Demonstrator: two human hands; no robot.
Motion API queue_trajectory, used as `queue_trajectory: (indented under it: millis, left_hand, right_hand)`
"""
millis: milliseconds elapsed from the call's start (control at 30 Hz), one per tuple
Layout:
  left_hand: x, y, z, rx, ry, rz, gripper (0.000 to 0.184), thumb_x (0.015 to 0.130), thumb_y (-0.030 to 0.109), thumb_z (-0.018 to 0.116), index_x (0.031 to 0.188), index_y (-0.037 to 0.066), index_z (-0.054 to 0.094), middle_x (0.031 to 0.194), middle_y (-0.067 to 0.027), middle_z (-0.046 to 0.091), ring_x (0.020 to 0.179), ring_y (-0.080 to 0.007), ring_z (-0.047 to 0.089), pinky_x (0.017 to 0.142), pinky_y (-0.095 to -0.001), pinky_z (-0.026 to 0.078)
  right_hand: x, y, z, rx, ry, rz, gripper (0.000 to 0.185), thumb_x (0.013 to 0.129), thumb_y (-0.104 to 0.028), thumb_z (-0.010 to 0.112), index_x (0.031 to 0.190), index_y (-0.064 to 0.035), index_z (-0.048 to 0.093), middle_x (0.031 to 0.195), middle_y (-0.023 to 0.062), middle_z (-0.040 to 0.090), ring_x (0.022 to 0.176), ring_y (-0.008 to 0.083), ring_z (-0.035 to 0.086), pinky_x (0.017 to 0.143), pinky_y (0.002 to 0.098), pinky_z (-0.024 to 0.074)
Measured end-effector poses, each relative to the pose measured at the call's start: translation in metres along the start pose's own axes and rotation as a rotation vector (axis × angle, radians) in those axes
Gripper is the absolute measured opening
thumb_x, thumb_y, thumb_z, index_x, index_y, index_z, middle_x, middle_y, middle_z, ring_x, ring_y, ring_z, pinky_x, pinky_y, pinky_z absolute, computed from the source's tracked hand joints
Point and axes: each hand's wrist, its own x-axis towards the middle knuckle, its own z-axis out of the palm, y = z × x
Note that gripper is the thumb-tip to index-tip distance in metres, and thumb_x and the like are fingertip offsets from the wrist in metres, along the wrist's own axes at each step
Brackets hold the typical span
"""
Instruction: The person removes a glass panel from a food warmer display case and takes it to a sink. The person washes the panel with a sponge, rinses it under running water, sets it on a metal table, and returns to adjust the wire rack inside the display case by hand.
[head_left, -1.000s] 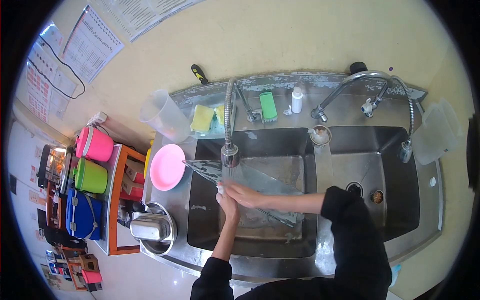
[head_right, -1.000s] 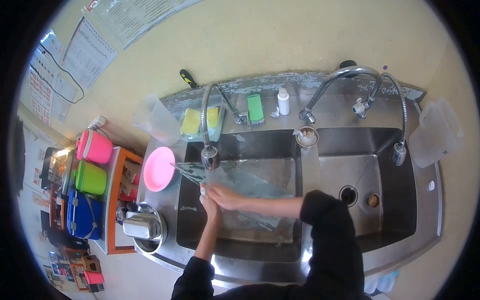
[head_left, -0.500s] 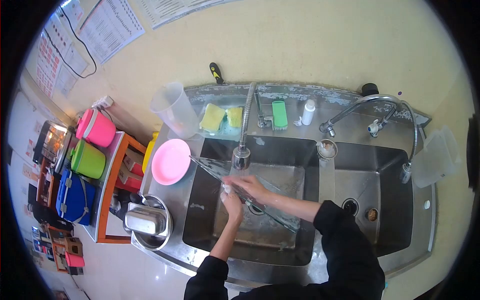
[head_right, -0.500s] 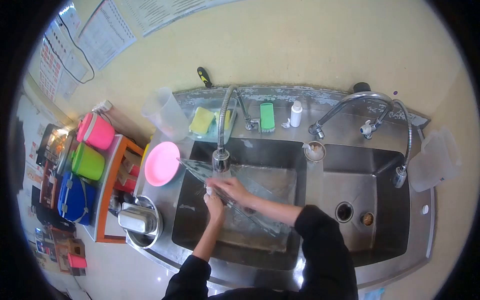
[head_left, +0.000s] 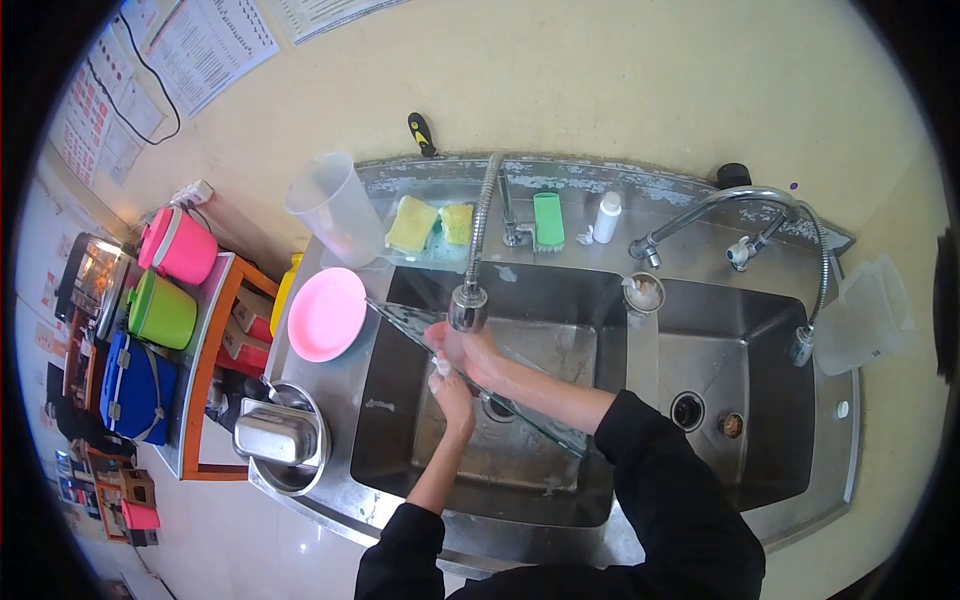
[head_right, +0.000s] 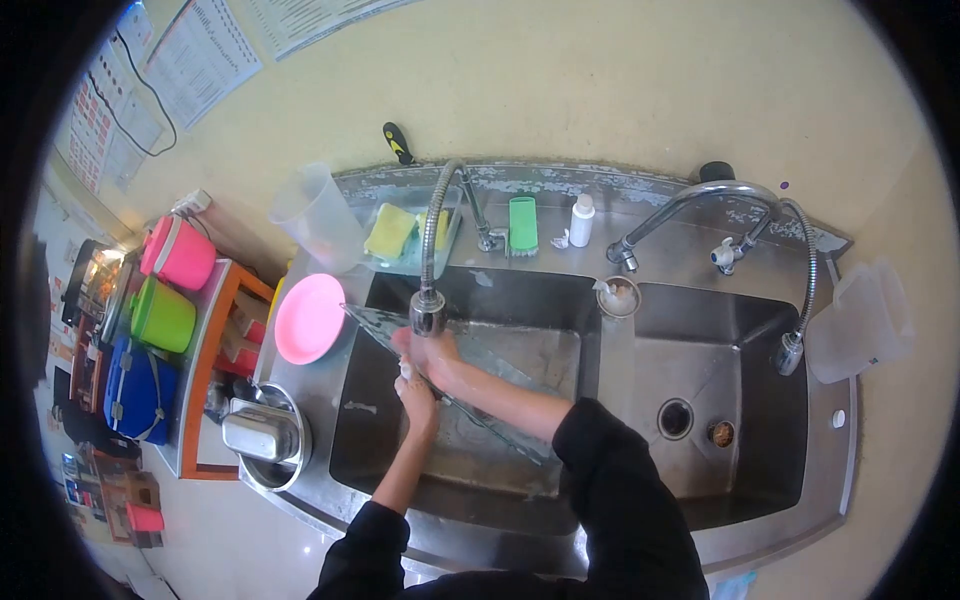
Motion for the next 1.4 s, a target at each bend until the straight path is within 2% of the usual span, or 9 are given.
queue_trajectory:
  millis: [133,333,533,600,667,767,1067,1200,1400]
  left_hand:
    - [0.003,-0.011,0.006,-0.099,0.092,0.115,0.039,0.089,0.034,0.037,0.082,-0.004,0.046,0.069,-0.0049,0.046,0.062,-0.0130,0.046,0.053,-0.0278,0.038]
    - [-0.006,-0.005,-0.001,-0.168,-0.024,0.251,0.034,0.089,0.029,0.038,0.082,-0.002,0.047,0.066,-0.0021,0.045,0.063,-0.0119,0.042,0.054,-0.0286,0.036]
    - [-0.011,0.015,-0.005,0.064,0.023,0.129,0.040,0.088,0.033,0.040,0.079,-0.005,0.050,0.061,-0.0046,0.047,0.060,-0.0124,0.045,0.056,-0.0295,0.037]
    - [0.000,0.000,0.003,0.062,0.027,0.167,0.045,0.088,0.037,0.039,0.083,-0.007,0.051,0.064,-0.0073,0.049,0.061,-0.0149,0.050,0.053,-0.0310,0.041]
    - [-0.013,0.027,0.002,0.026,-0.032,0.142,0.040,0.086,0.033,0.042,0.084,-0.007,0.049,0.066,-0.0124,0.053,0.057,-0.0175,0.054,0.049,-0.0303,0.044]
    - [-0.004,0.032,0.005,-0.031,-0.142,0.084,0.038,0.083,0.030,0.045,0.090,-0.007,0.045,0.069,-0.0163,0.055,0.054,-0.0197,0.058,0.041,-0.0314,0.046]
    - [0.008,0.064,0.001,-0.043,-0.514,-0.054,0.051,0.076,0.028,0.052,0.110,-0.007,0.037,0.090,-0.0181,0.054,0.062,-0.0252,0.061,0.043,-0.0333,0.053]
    - [0.014,0.072,-0.002,0.050,-0.623,-0.247,0.039,0.078,0.029,0.049,0.108,0.004,0.047,0.082,-0.0121,0.055,0.076,-0.0243,0.059,0.059,-0.0408,0.050]
    - [0.031,0.074,-0.012,0.074,-0.880,-0.451,0.050,0.085,0.042,0.041,0.119,0.006,0.035,0.118,-0.0158,0.044,0.098,-0.0298,0.051,0.078,-0.0478,0.044]
  right_hand:
    - [-0.028,-0.008,0.007,-0.020,-0.157,-0.044,0.021,0.081,-0.015,0.050,0.087,0.0037,0.059,0.091,0.0141,0.059,0.083,0.0193,0.055,0.074,0.0306,0.0437]
    - [-0.085,-0.005,-0.008,-1.027,-0.494,-0.800,0.029,0.085,-0.010,0.047,0.111,-0.0017,0.052,0.115,0.0153,0.051,0.114,0.0237,0.042,0.093,0.0300,0.0324]
    - [-0.114,-0.064,-0.044,-1.558,-0.796,-0.358,0.043,0.084,-0.017,0.050,0.123,-0.0048,0.039,0.106,0.0223,0.054,0.105,0.0241,0.051,0.083,0.0336,0.0428]
    - [-0.096,-0.089,-0.035,-1.277,-0.270,-0.168,0.044,0.080,-0.013,0.055,0.121,-0.0064,0.039,0.093,0.0122,0.059,0.094,0.0189,0.056,0.067,0.0288,0.0498]
    - [-0.084,-0.106,-0.004,-1.208,-0.002,-0.436,0.034,0.079,-0.015,0.059,0.109,-0.0058,0.047,0.089,0.0066,0.058,0.089,0.0132,0.057,0.060,0.0253,0.0498]
    - [-0.052,-0.121,0.036,-1.115,-0.318,-0.199,0.036,0.072,-0.017,0.068,0.101,-0.0046,0.051,0.092,0.0075,0.057,0.084,0.0136,0.056,0.058,0.0273,0.0507]
    - [-0.071,-0.131,0.061,-1.034,-0.349,0.045,0.031,0.075,-0.011,0.063,0.103,-0.0061,0.050,0.095,0.0085,0.058,0.089,0.0177,0.057,0.066,0.0334,0.0528]
    - [-0.075,-0.135,0.069,-0.988,-0.417,0.072,0.030,0.077,-0.009,0.060,0.105,-0.0050,0.049,0.097,0.0101,0.058,0.090,0.0197,0.057,0.068,0.0360,0.0526]
    - [-0.070,-0.135,0.063,-0.966,-0.450,0.042,0.032,0.077,-0.011,0.061,0.106,-0.0036,0.048,0.098,0.0096,0.056,0.092,0.0182,0.054,0.068,0.0364,0.0528]
